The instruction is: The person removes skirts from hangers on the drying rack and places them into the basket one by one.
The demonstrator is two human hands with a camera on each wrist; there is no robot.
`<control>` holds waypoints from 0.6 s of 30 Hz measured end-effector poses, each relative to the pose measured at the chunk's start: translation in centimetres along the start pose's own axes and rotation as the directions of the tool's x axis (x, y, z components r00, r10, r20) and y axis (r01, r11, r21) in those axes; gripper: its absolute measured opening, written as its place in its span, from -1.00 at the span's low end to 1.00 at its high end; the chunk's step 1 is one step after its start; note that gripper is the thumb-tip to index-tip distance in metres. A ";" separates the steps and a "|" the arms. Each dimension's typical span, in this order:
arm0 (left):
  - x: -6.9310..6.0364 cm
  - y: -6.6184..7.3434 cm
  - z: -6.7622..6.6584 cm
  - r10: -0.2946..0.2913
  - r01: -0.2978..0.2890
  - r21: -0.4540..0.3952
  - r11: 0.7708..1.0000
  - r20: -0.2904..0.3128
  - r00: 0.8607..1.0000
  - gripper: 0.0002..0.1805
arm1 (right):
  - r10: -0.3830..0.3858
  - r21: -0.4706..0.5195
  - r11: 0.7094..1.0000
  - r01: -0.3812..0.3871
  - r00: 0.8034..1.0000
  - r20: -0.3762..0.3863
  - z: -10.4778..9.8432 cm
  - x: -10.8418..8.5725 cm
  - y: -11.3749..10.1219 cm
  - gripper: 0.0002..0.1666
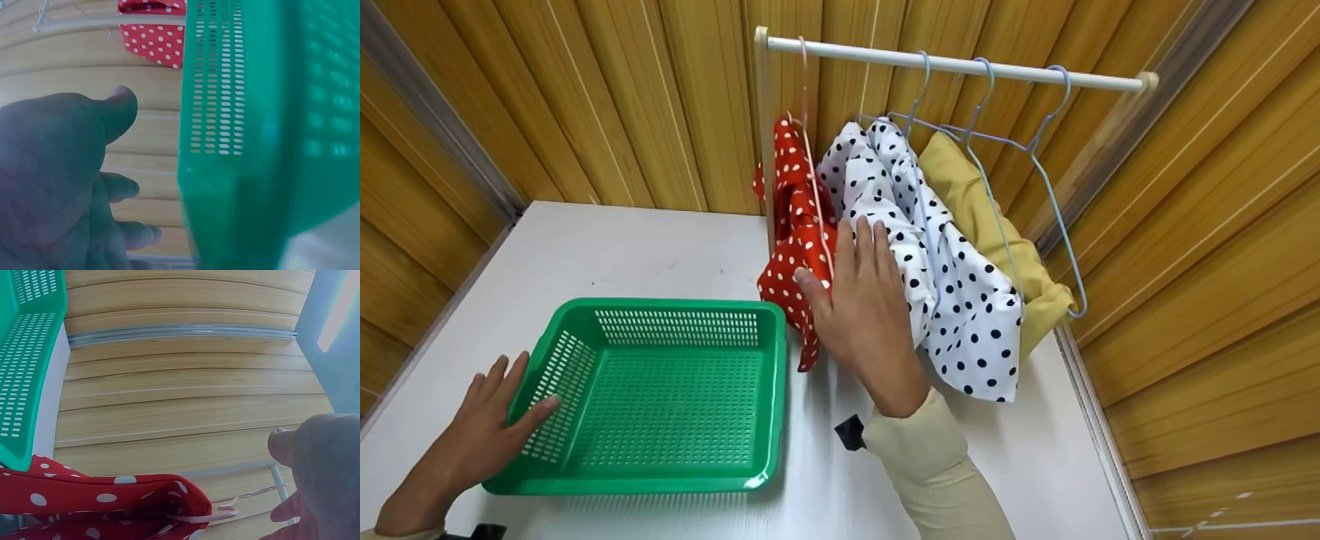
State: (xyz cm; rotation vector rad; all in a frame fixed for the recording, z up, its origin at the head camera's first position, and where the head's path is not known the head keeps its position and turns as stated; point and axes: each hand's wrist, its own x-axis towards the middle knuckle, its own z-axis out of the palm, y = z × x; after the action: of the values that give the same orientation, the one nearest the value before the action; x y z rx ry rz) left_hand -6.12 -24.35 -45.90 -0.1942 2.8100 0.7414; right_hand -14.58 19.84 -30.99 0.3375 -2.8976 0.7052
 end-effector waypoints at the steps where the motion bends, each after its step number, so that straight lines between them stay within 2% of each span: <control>1: -0.1 -0.5 0.3 -0.009 0.009 -0.028 1.000 0.010 1.000 0.08 | 0.003 0.004 1.000 -0.003 1.000 0.002 0.0 0.2 0.0 -0.06; 5: 0.0 -2.0 1.7 -0.042 0.045 -0.100 0.994 0.036 0.998 0.12 | 0.031 0.056 0.998 -0.033 0.999 0.026 0.2 1.6 0.3 -0.05; 9: 0.0 -2.9 2.6 -0.085 0.092 -0.158 0.983 0.048 0.995 0.00 | 0.083 0.160 0.983 -0.092 0.994 0.064 0.7 3.4 0.5 -0.07; 13: -0.1 -2.9 2.9 -0.119 0.124 -0.210 0.970 0.037 0.992 -0.15 | 0.129 0.248 0.958 -0.147 0.988 0.088 1.1 4.9 0.6 -0.15; 18: 0.0 -2.4 3.0 -0.129 0.133 -0.229 0.964 0.036 0.991 -0.20 | 0.201 0.305 0.926 -0.222 0.975 0.100 1.5 5.7 0.8 -0.24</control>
State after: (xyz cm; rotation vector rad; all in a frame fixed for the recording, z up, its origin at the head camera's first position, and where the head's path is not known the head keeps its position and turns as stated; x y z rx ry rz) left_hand -5.12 -24.95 -49.59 -0.4054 2.6548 1.0306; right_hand -20.41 18.81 -31.55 0.0798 -2.9081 1.2213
